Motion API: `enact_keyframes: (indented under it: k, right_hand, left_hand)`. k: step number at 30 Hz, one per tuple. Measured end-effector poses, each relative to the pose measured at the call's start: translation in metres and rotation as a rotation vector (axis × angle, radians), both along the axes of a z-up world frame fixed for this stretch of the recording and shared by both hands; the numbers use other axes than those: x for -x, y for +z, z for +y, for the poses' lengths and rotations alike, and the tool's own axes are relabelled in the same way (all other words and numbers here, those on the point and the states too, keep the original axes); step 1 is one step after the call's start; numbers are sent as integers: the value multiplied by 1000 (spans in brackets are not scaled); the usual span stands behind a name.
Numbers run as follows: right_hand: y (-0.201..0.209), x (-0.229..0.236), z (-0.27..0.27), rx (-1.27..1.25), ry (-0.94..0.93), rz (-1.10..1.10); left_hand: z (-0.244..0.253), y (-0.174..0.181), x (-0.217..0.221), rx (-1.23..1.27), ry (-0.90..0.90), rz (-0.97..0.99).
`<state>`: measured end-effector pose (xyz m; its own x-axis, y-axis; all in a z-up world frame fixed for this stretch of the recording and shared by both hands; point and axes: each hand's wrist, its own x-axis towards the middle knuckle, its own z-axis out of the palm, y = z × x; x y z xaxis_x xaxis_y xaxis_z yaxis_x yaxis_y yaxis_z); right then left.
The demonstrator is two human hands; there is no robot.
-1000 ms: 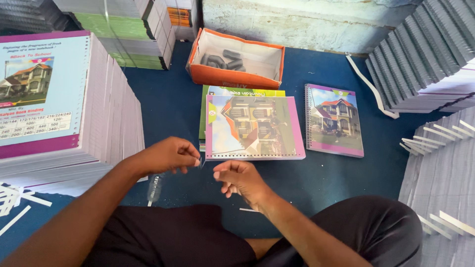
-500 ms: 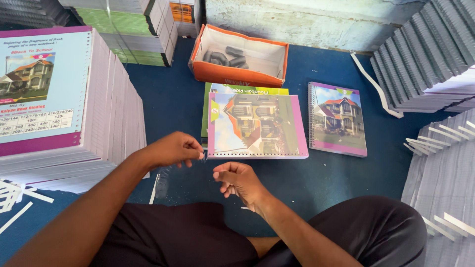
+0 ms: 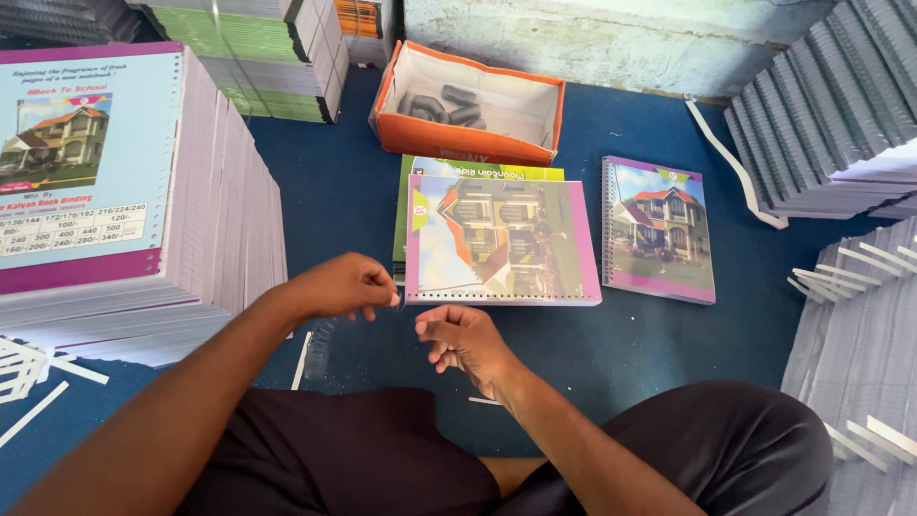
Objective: The person sits on the floor and binds a notebook by inserting a plastic spiral coil through pre-punched holes. They align the coil with the holes and thread it through the pages to secure the notebook.
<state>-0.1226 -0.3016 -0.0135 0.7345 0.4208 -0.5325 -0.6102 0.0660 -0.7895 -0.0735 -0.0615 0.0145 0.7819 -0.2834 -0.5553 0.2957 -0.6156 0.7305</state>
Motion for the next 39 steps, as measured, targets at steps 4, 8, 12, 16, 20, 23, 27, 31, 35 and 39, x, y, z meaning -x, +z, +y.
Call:
enact_keyframes:
  k: [4, 8, 12, 16, 20, 23, 27, 31, 35, 39]
  right_hand:
    - [-2, 0, 1, 17, -6, 16]
    - [-4, 0, 5, 47, -14, 58]
    - [-3, 0, 10, 22, 21, 85]
    - [-3, -2, 19, -1, 6, 129]
    - [-9, -1, 31, -36, -5, 174]
    - [-17, 0, 40, -119, -46, 206]
    - [-26, 4, 47, -179, -130, 241]
    - [-30, 9, 51, -201, -228, 274]
    - [-30, 11, 53, -236, -271, 248]
    - [-27, 12, 54, -225, -280, 238]
  left_hand:
    - [-3, -5, 1, 7, -10, 1]
    - [-5, -10, 0, 19, -20, 38]
    - [-6, -13, -2, 15, -5, 62]
    - [-6, -15, -4, 40, 15, 89]
    - [-5, -16, -4, 51, 15, 96]
    - [-4, -17, -6, 37, 29, 108]
    - [-4, -20, -7, 81, 50, 125]
    - [-4, -21, -9, 77, 56, 153]
    - [-6, -22, -10, 52, 75, 155]
    - [-9, -25, -8, 119, 110, 167]
